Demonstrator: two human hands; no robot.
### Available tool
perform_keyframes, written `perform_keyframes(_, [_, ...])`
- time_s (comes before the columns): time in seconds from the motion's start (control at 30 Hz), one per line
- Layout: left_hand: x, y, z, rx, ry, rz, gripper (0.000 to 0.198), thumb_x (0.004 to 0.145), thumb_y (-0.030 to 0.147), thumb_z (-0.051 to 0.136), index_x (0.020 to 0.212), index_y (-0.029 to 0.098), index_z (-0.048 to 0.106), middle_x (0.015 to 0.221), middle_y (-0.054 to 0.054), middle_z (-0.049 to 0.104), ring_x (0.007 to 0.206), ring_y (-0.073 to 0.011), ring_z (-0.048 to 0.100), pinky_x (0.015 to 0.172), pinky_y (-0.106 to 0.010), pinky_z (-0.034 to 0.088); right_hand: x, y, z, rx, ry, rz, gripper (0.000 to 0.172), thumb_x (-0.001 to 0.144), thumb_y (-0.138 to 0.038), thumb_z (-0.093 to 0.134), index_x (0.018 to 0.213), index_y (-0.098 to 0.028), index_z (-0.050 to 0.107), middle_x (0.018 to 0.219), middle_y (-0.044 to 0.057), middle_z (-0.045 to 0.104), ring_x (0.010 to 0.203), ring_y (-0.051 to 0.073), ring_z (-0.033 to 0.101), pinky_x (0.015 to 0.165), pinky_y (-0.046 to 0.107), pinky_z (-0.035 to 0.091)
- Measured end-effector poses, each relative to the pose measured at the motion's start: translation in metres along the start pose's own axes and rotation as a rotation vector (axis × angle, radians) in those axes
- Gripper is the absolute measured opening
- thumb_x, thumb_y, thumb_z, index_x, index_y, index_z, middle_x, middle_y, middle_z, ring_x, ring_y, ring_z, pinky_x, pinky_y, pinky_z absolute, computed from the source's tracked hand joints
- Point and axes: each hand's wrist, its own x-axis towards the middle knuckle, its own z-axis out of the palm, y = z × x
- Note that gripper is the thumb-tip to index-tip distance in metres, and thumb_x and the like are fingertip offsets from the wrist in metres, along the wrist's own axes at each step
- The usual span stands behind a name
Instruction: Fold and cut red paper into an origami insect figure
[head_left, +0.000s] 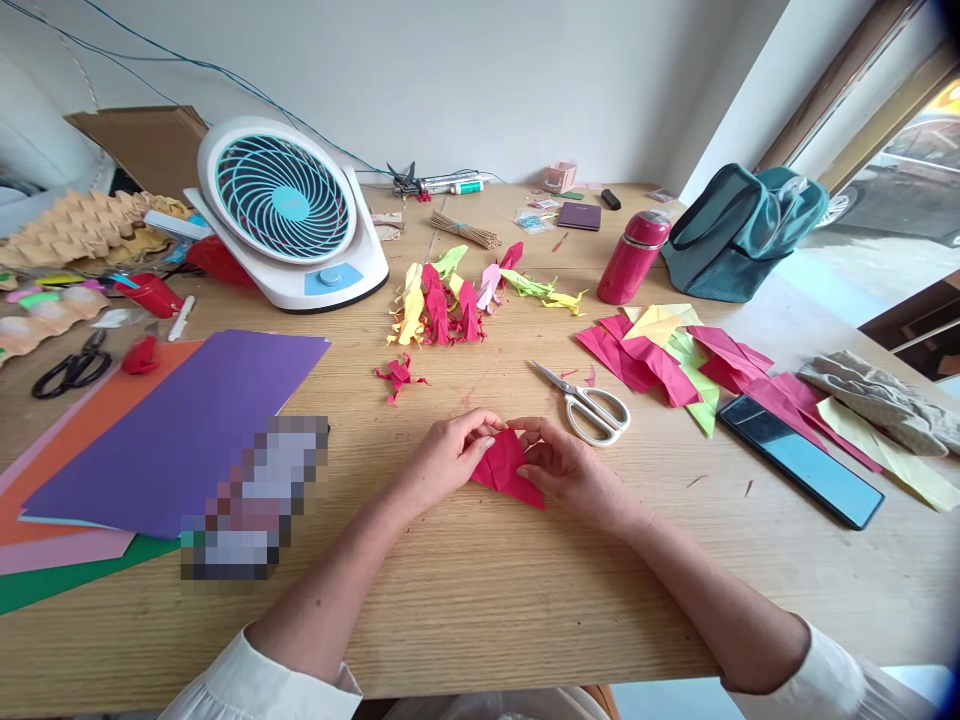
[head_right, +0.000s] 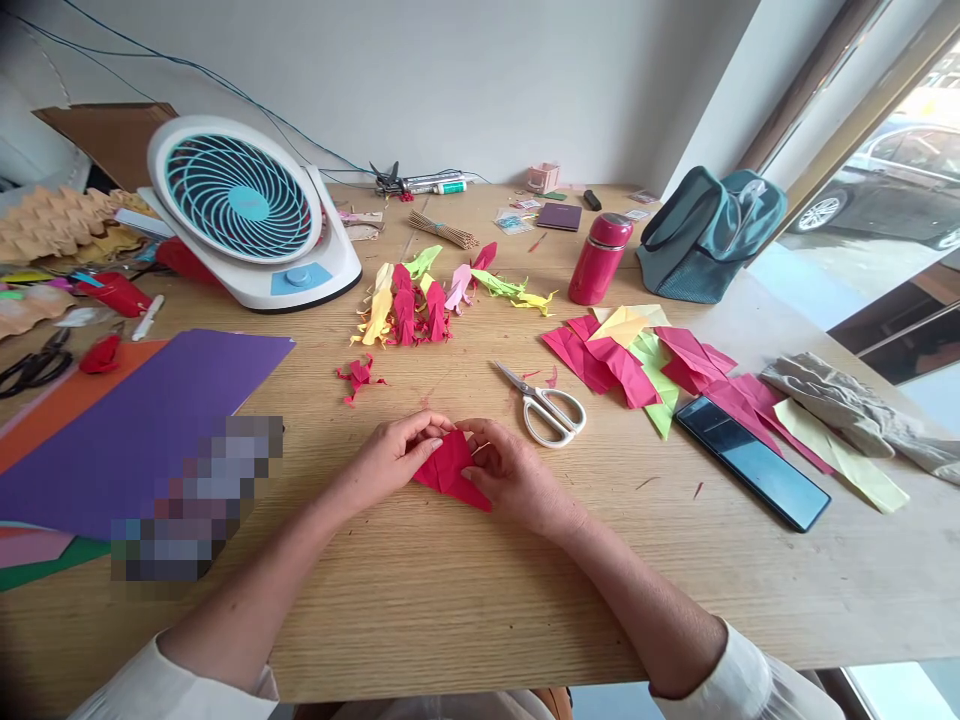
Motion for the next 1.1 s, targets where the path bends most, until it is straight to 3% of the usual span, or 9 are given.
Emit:
perform_keyframes(0.1, [-0.001, 0.003, 0.000, 0.024, -0.008, -0.005, 0.018, 0.091, 0.015, 0.052, 0.102, 0.021, 0.066, 0.083, 0.001, 0.073, 0.074, -0.0153, 0.068, 0.072, -0.025, 0.051, -0.003, -0.006, -0.002, -0.110, -0.018, 0.013, 0.044, 0.086, -0.019, 0.062, 0.129, -0.026, 0.055, 0.100, 0.003, 0.062, 0.085, 0.015, 0.063, 0.071, 0.028, 0.053])
perform_keyframes(0.23, [-0.004, 0.008, -0.002, 0.035, -0.088, 0.009, 0.029, 0.093, 0.009, 0.044, 0.110, 0.023, 0.062, 0.097, -0.001, 0.073, 0.090, -0.0167, 0.069, 0.080, -0.027, 0.051, -0.007, -0.014, -0.011, -0.509, 0.083, -0.091, 0.038, 0.085, -0.016, 0.065, 0.122, -0.026, 0.063, 0.115, 0.007, 0.059, 0.097, 0.019, 0.062, 0.083, 0.035, 0.054])
perform_keyframes(0.3, [-0.008, 0.009, -0.002, 0.059, -0.128, 0.035, 0.032, 0.090, 0.004, 0.042, 0.110, 0.023, 0.059, 0.101, -0.002, 0.072, 0.094, -0.0169, 0.068, 0.083, -0.028, 0.051, -0.008, -0.016, -0.014, -0.612, 0.066, -0.146, 0.034, 0.086, -0.016, 0.066, 0.119, -0.025, 0.066, 0.113, 0.007, 0.060, 0.095, 0.019, 0.061, 0.083, 0.035, 0.053])
perform_keyframes(0.47, [-0.027, 0.009, 0.005, 0.253, -0.106, 0.155, 0.025, 0.085, 0.004, 0.055, 0.101, 0.023, 0.056, 0.104, -0.003, 0.064, 0.101, -0.0213, 0.061, 0.089, -0.034, 0.050, -0.008, -0.017, -0.014, -0.689, -0.095, -0.158, 0.028, 0.085, -0.009, 0.062, 0.110, -0.022, 0.068, 0.100, 0.005, 0.062, 0.074, 0.013, 0.058, 0.067, 0.027, 0.048])
perform_keyframes(0.57, [-0.041, 0.007, 0.009, 0.339, -0.014, 0.187, 0.024, 0.085, 0.004, 0.058, 0.100, 0.022, 0.055, 0.104, -0.005, 0.061, 0.100, -0.0221, 0.059, 0.088, -0.036, 0.050, -0.009, -0.017, -0.014, -0.749, -0.145, -0.172, 0.029, 0.085, -0.007, 0.062, 0.109, -0.020, 0.068, 0.100, 0.006, 0.061, 0.077, 0.014, 0.059, 0.069, 0.027, 0.048])
perform_keyframes(0.77, [-0.058, 0.003, 0.012, 0.367, 0.004, 0.283, 0.017, 0.095, 0.006, 0.050, 0.100, 0.020, 0.061, 0.101, -0.006, 0.065, 0.098, -0.0210, 0.059, 0.089, -0.035, 0.049, -0.002, -0.022, -0.013, -0.787, -0.191, -0.260, 0.032, 0.089, -0.005, 0.056, 0.115, -0.020, 0.067, 0.103, 0.008, 0.056, 0.090, 0.018, 0.059, 0.080, 0.031, 0.050])
perform_keyframes(0.87, [-0.061, 0.004, 0.012, 0.410, 0.022, 0.332, 0.018, 0.095, 0.006, 0.050, 0.101, 0.017, 0.063, 0.102, -0.008, 0.067, 0.098, -0.0215, 0.059, 0.090, -0.037, 0.051, 0.011, -0.028, -0.009, -0.885, -0.314, -0.324, 0.026, 0.091, -0.006, 0.052, 0.110, -0.016, 0.067, 0.106, 0.011, 0.055, 0.095, 0.020, 0.059, 0.086, 0.034, 0.050])
perform_keyframes(0.97, [-0.063, 0.004, 0.013, 0.455, 0.036, 0.392, 0.020, 0.096, 0.005, 0.048, 0.102, 0.015, 0.065, 0.101, -0.009, 0.067, 0.098, -0.0217, 0.059, 0.090, -0.038, 0.053, 0.025, -0.038, -0.006, -1.035, -0.471, -0.299, 0.024, 0.088, -0.004, 0.054, 0.104, -0.016, 0.067, 0.108, 0.012, 0.056, 0.094, 0.020, 0.058, 0.082, 0.034, 0.049])
perform_keyframes(1.1, [-0.064, 0.004, 0.014, 0.451, 0.066, 0.420, 0.024, 0.095, 0.003, 0.048, 0.106, 0.015, 0.065, 0.103, -0.009, 0.067, 0.099, -0.0215, 0.059, 0.091, -0.037, 0.054, 0.039, -0.051, -0.005, -1.233, -0.663, -0.235, 0.026, 0.084, -0.020, 0.071, 0.110, -0.018, 0.066, 0.109, 0.011, 0.057, 0.094, 0.023, 0.058, 0.078, 0.034, 0.047])
